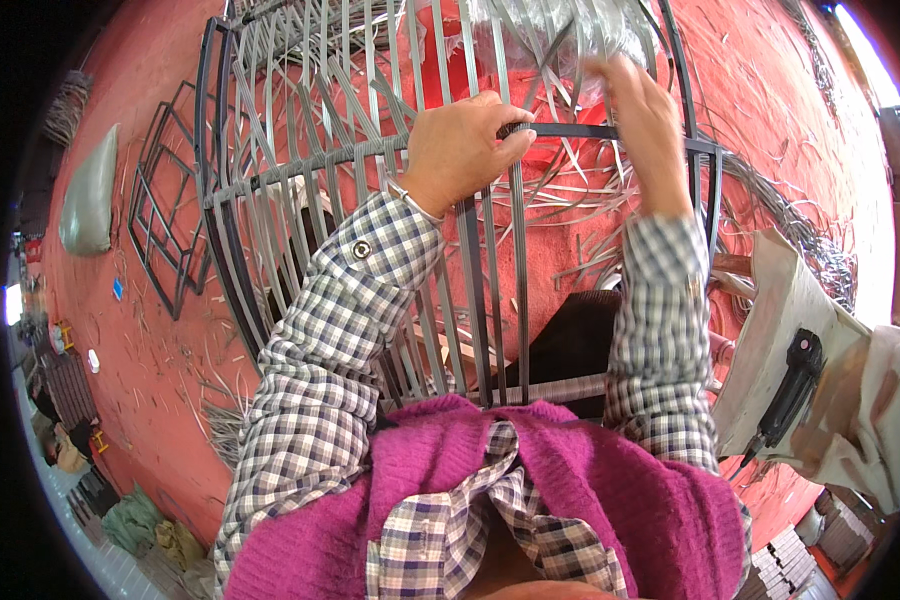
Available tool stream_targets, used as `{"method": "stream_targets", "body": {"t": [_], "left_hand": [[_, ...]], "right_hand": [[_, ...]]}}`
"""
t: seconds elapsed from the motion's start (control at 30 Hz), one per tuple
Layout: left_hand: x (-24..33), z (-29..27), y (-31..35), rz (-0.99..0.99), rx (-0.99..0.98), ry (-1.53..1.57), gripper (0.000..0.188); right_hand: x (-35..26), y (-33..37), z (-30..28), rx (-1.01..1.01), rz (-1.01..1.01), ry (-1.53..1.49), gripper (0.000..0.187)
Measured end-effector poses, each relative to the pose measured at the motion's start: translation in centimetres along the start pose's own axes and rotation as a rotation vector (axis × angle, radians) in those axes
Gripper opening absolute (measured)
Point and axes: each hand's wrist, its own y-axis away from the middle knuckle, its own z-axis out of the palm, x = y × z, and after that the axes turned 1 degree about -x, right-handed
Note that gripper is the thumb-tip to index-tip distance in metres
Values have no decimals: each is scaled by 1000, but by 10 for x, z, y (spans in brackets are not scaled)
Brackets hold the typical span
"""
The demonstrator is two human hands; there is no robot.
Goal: The person assembles a metal chair frame by hand, weaving thin metal strips through the vertical bars and securing them with a staple gun. The person repeatedly positions the strips and fastens them to the frame.
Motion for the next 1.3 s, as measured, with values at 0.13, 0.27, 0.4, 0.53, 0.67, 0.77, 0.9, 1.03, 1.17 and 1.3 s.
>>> {"method": "stream_targets", "body": {"t": [0.13,0.27,0.4,0.53,0.67,0.77,0.9,1.03,1.17,1.3], "left_hand": [[1,-1,-3,1,-43,10,25],[-1,-2,-6,-92,-123,26,29],[-2,-1,-10,-90,-144,-74,32],[-2,-1,-13,-108,-226,-89,38],[0,-5,-14,-138,-222,-80,38],[3,-5,-12,-140,-199,-28,35],[6,-6,-5,-110,-50,91,23],[4,-4,-3,59,40,102,26],[6,1,-4,-11,-38,7,25],[12,3,-6,-43,-75,-24,25]], "right_hand": [[-1,67,32,-132,380,-279,33],[19,57,83,-72,243,-65,25],[10,68,72,-151,196,-43,25],[-4,82,49,94,-61,-489,29],[-25,70,41,-27,227,-711,34],[-40,51,27,-33,135,-411,32],[-12,-19,29,-98,-49,-66,31],[46,-78,60,-688,-475,579,30],[38,-56,41,-406,-147,533,34],[-5,37,-4,19,85,49,27]]}}
